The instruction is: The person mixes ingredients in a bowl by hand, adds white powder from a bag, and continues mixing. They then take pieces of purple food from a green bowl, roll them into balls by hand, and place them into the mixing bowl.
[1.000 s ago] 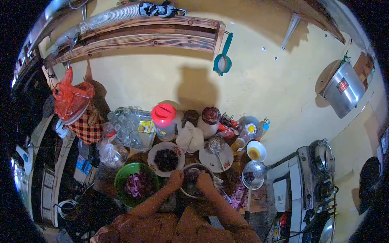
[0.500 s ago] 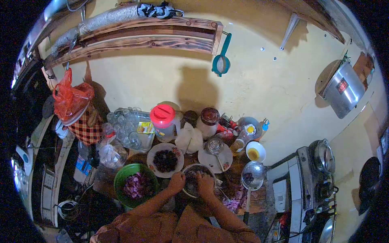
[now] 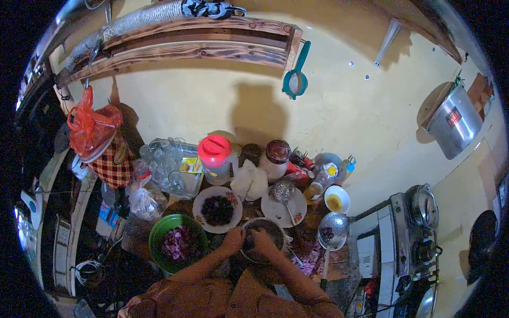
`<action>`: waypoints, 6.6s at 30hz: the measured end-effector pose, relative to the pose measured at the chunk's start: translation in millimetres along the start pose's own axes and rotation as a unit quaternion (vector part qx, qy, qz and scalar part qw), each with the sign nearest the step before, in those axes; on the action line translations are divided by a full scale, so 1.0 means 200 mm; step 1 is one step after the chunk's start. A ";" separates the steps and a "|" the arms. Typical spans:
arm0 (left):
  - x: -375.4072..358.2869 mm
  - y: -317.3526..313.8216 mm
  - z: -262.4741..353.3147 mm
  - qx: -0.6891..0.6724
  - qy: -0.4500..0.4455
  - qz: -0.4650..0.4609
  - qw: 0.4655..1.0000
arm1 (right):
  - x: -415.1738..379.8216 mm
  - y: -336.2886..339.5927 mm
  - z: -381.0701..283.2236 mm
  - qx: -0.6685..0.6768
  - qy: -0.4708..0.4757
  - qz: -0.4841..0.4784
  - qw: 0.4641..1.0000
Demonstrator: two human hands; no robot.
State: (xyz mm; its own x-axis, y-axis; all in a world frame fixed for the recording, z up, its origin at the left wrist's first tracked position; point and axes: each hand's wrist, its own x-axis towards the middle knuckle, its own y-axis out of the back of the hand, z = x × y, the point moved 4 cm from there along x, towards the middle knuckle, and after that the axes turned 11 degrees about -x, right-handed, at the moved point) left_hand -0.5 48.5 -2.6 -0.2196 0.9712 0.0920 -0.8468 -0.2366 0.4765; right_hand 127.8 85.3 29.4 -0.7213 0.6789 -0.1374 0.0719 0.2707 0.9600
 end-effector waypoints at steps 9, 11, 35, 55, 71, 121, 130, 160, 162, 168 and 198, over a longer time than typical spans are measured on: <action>-0.01 0.01 0.02 0.005 0.017 0.016 1.000 | 0.00 -0.11 -0.02 -0.081 -0.103 0.054 0.990; 0.01 0.01 0.02 -0.005 0.029 0.011 0.999 | 0.01 -0.11 -0.02 -0.121 -0.098 0.072 0.985; 0.02 0.04 -0.02 0.000 0.020 -0.002 1.000 | -0.16 0.34 -0.03 0.153 -0.199 -0.075 0.965; 0.02 0.03 -0.01 -0.026 0.003 0.009 1.000 | 0.13 -0.15 0.07 0.008 -0.217 0.071 0.974; -0.02 0.12 0.13 0.024 0.026 0.012 0.999 | -0.16 0.21 0.03 0.131 -0.057 0.180 0.973; 0.00 0.06 0.06 0.039 0.050 0.001 0.998 | -0.24 0.21 -0.04 0.171 0.000 -0.004 0.985; 0.00 0.07 0.07 0.015 0.046 -0.002 0.999 | -0.11 0.19 0.06 0.116 -0.080 0.018 0.990; -0.01 0.05 0.07 -0.117 0.004 0.060 0.991 | 0.02 -0.31 0.04 -0.087 -0.168 -0.048 0.981; 0.02 0.04 0.06 -0.088 -0.012 0.056 0.994 | 0.03 -0.26 0.04 -0.079 -0.178 -0.029 0.980; 0.00 0.08 0.05 -0.061 -0.021 0.069 0.996 | 0.02 -0.06 0.03 -0.054 -0.224 0.004 0.973; -0.08 0.13 0.09 -0.097 -0.017 0.154 0.983 | 0.05 -0.23 0.05 -0.039 -0.244 -0.023 0.969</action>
State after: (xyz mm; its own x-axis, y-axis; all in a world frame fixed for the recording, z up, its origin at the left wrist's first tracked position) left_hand -10.3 26.5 25.0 -0.4662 0.8523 0.2373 -0.8198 -0.5170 0.2462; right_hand 123.6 86.1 -18.3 -0.3088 0.9144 -0.2619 -0.0186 0.2695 0.9628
